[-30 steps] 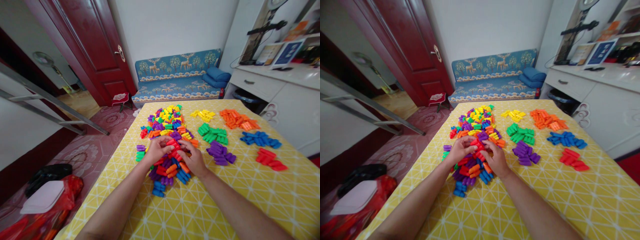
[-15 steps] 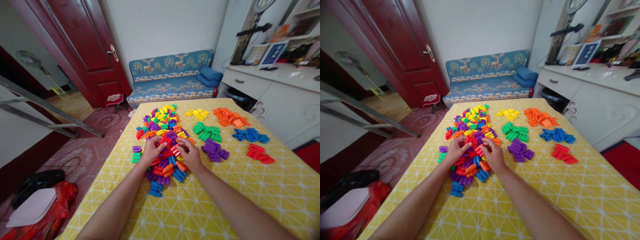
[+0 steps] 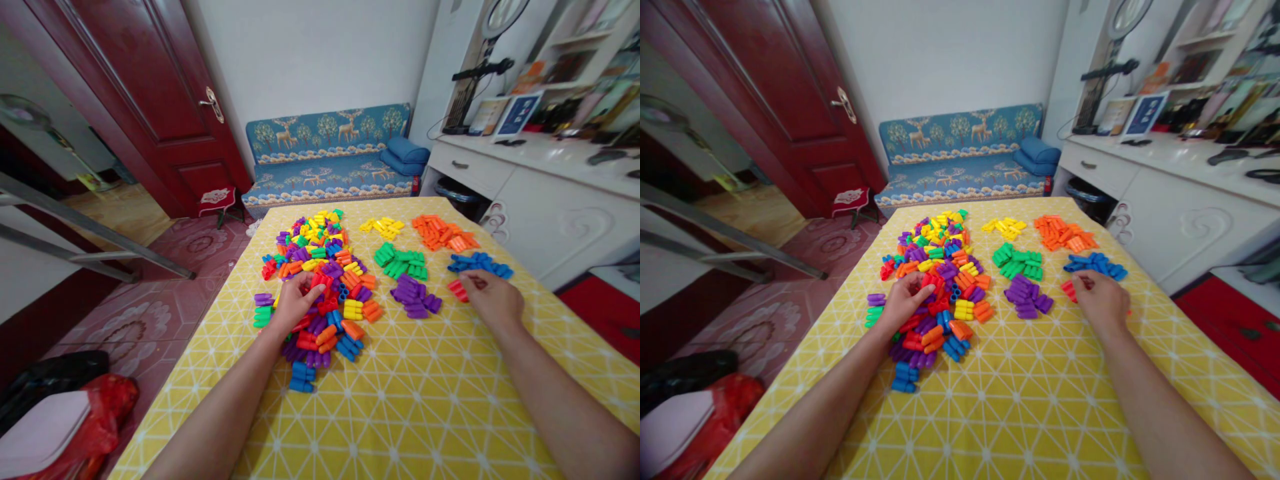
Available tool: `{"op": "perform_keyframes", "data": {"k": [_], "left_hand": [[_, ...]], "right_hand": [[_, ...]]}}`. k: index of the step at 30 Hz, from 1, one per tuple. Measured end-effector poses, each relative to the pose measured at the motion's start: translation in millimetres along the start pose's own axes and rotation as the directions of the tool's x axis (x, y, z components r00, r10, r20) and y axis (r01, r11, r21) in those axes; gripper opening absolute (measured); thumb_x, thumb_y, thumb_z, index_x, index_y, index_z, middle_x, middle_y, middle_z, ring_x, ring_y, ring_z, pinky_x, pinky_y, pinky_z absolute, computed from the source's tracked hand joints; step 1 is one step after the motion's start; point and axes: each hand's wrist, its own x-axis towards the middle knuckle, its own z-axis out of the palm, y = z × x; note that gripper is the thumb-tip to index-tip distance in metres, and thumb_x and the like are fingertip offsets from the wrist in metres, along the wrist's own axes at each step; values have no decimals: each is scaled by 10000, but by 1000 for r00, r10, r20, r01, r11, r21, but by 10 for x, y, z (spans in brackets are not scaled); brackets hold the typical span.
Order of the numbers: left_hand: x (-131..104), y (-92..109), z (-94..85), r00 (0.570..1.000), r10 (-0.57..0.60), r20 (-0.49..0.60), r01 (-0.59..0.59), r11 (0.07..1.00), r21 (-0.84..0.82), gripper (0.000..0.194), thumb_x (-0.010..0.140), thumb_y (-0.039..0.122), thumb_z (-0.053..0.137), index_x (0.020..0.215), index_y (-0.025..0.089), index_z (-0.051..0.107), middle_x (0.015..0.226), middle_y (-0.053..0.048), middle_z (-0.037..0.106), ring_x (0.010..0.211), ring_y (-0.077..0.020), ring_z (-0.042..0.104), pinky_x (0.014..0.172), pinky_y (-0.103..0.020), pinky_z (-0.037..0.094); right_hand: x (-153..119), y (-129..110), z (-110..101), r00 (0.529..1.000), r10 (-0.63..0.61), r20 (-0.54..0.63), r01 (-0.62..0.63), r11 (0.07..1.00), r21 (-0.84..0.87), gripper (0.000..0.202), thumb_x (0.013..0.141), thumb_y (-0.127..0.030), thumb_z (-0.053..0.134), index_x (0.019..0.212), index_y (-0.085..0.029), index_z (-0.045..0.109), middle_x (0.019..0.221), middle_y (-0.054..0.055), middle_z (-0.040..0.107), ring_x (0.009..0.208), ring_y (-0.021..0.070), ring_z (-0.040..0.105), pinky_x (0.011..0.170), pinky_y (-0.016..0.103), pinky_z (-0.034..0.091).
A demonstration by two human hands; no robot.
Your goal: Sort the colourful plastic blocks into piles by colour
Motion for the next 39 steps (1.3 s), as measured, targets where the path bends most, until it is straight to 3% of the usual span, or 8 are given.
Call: {"op": "perform_keyframes", "data": {"k": [6, 11, 15, 19, 22, 29, 35, 39], "left_hand": [[-2, 19, -8, 1000, 1, -7, -1, 1000, -3, 262, 793, 390, 671, 855, 141, 620, 727, -11, 633, 658, -127, 570, 596, -219, 440], [-5, -1, -3, 1000, -8, 9, 9, 1000, -26, 261, 797, 391, 665, 862, 142, 622, 742, -14, 634, 654, -128, 569, 597, -221, 437], [2, -23, 4, 1000, -12, -2, 12, 1000, -27, 259, 795, 385, 665, 852, 137, 623, 747, -16, 632, 655, -128, 563, 603, -224, 434], [7, -39, 0, 1000, -3, -13, 3, 1000, -2, 249, 813, 370, 647, 881, 130, 642, 745, -16, 628, 662, -126, 550, 595, -218, 418], [5, -39, -12, 1000, 16, -11, -16, 1000, 12, 266, 838, 366, 621, 934, 123, 668, 758, -21, 635, 674, -128, 549, 599, -217, 412], [-6, 6, -48, 997, 66, 48, -68, 997, 24, 299, 833, 389, 639, 961, 129, 714, 757, -26, 674, 676, -143, 577, 623, -226, 438], [-17, 107, -99, 991, 75, 113, -83, 995, 63, 293, 860, 369, 610, 1019, 154, 730, 894, -58, 731, 803, -194, 648, 726, -275, 495], [75, 152, -284, 993, 81, 87, -93, 985, 143, 266, 854, 352, 610, 999, 168, 735, 964, -70, 740, 876, -213, 675, 767, -294, 522]], "right_hand": [[-63, 52, -18, 984, -90, -151, 61, 981, -185, 201, 748, -429, 662, 797, -250, 741, 994, 129, 663, 1003, 376, 521, 776, 516, 365], [-57, 259, 151, 985, -173, -17, 165, 964, -207, 271, 674, -506, 691, 799, -270, 740, 930, 143, 652, 942, 393, 518, 746, 586, 374], [-56, 360, 151, 976, -203, -80, 185, 964, -193, 218, 717, -460, 669, 780, -257, 715, 860, 144, 640, 936, 416, 538, 762, 623, 373], [-130, -183, 80, 934, -337, -116, 339, 941, -4, 158, 827, -343, 596, 891, -233, 689, 1042, 122, 659, 1055, 365, 554, 910, 579, 387], [-305, -859, 123, 844, -532, -61, 525, 799, 295, 158, 858, -252, 554, 957, -228, 673, 1009, 66, 670, 1005, 255, 602, 922, 461, 459], [-782, -1978, 444, 625, -754, 202, 523, 596, 610, 544, 819, -157, 584, 1341, -291, 512, 1364, 73, 497, 1241, 252, 486, 1030, 447, 424], [-860, -2140, 679, 773, -616, 153, 358, 622, 696, 364, 820, -153, 592, 1168, -259, 594, 1066, 40, 644, 976, 211, 586, 912, 396, 475], [-880, -2121, 707, 801, -581, 146, 317, 618, 720, 243, 812, -157, 595, 1044, -226, 612, 912, 24, 641, 828, 186, 583, 824, 353, 479]]}}
